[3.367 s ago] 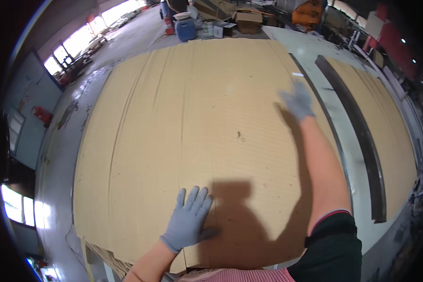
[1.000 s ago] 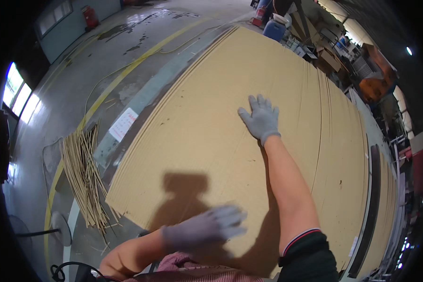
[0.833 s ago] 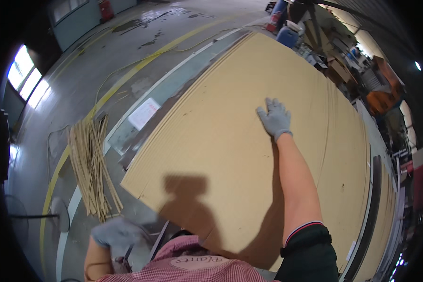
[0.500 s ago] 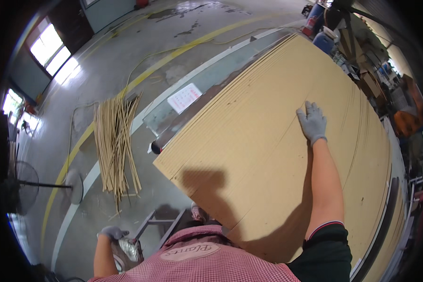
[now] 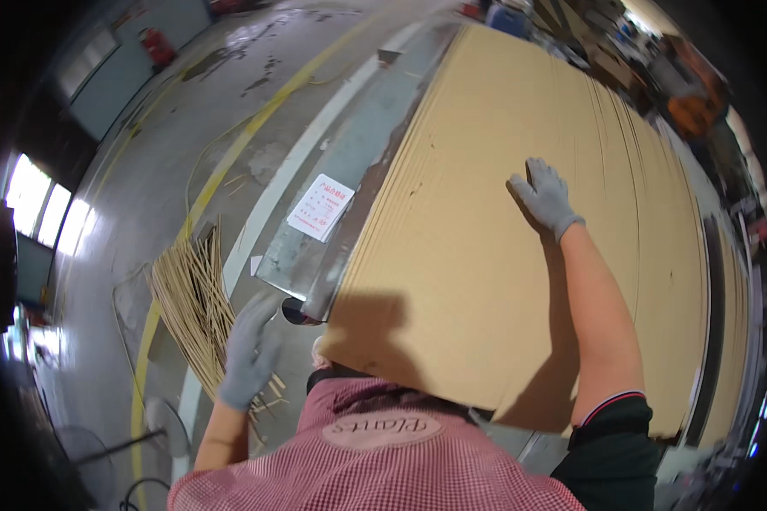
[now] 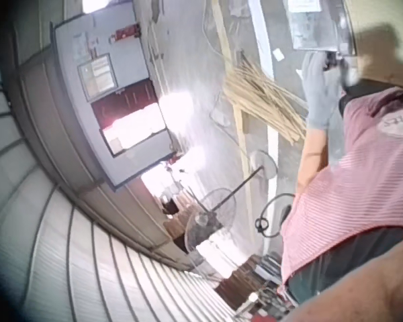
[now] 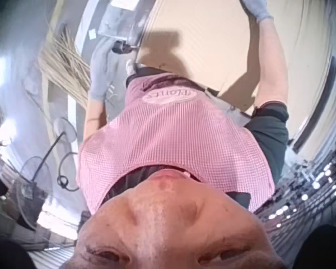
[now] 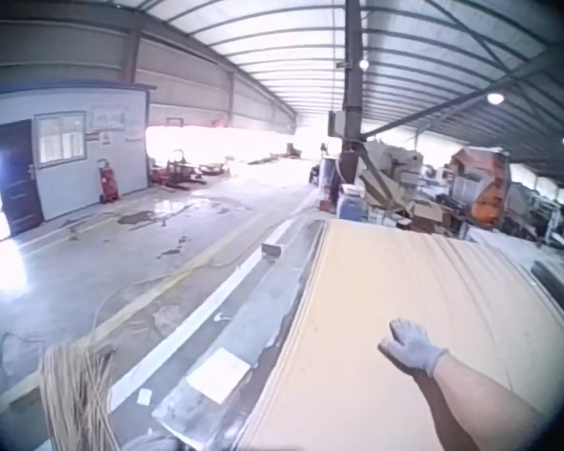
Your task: Organizing and aligning cardboard sheets on a metal work surface and applying product conformity labels.
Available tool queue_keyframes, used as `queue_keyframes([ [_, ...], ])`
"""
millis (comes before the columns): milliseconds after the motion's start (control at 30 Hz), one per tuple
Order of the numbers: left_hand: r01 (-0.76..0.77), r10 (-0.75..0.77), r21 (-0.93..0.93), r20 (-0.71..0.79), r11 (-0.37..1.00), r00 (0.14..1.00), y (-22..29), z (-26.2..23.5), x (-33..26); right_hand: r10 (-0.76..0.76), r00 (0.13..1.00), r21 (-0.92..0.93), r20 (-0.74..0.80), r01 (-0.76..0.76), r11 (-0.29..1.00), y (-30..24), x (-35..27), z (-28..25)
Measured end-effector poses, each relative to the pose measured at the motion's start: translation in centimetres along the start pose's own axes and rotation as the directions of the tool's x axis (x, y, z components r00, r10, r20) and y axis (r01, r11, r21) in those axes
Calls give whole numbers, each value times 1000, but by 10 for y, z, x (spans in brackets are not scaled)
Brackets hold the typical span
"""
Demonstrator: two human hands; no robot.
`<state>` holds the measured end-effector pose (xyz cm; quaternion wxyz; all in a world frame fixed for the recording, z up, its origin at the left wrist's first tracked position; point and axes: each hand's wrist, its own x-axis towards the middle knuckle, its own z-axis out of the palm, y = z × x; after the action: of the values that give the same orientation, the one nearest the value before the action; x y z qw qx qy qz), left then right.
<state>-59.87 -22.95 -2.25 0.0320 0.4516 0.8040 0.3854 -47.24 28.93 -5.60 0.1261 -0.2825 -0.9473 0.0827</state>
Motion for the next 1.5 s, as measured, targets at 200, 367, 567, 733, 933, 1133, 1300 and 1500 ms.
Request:
queue_keyframes([
  [200,-411,415,-82,319,908,852,-16,39,80,84,995,-69,-52,-87,994,-83,-84,-10],
  [367,-454,517,-249,367,855,773,-36,37,80,128,983,-145,-134,-147,978,-107,-104,-6],
  [567,545,-757,525,445,653,479,-195,-46,-95,96,987,-121,-129,-112,986,-103,-110,-8],
  [733,742,-618,365,782,563,84,-122,-73,-246,31,986,-146,-163,-55,988,-107,-103,-2],
  [933,891,-806,295,579,345,121,-120,-38,-316,73,983,-150,-169,-99,984,-95,-111,-4],
  [1133,921,-858,248,491,302,149,-128,-28,-341,30,985,-108,-169,-49,993,-98,-110,-6],
  [1300,895,-855,273,482,352,190,-143,-38,-337,-189,982,72,-33,191,979,-185,-123,-33],
  [1500,659,-753,399,503,638,424,-215,-55,-242,-243,963,244,118,209,947,-298,-168,-21],
])
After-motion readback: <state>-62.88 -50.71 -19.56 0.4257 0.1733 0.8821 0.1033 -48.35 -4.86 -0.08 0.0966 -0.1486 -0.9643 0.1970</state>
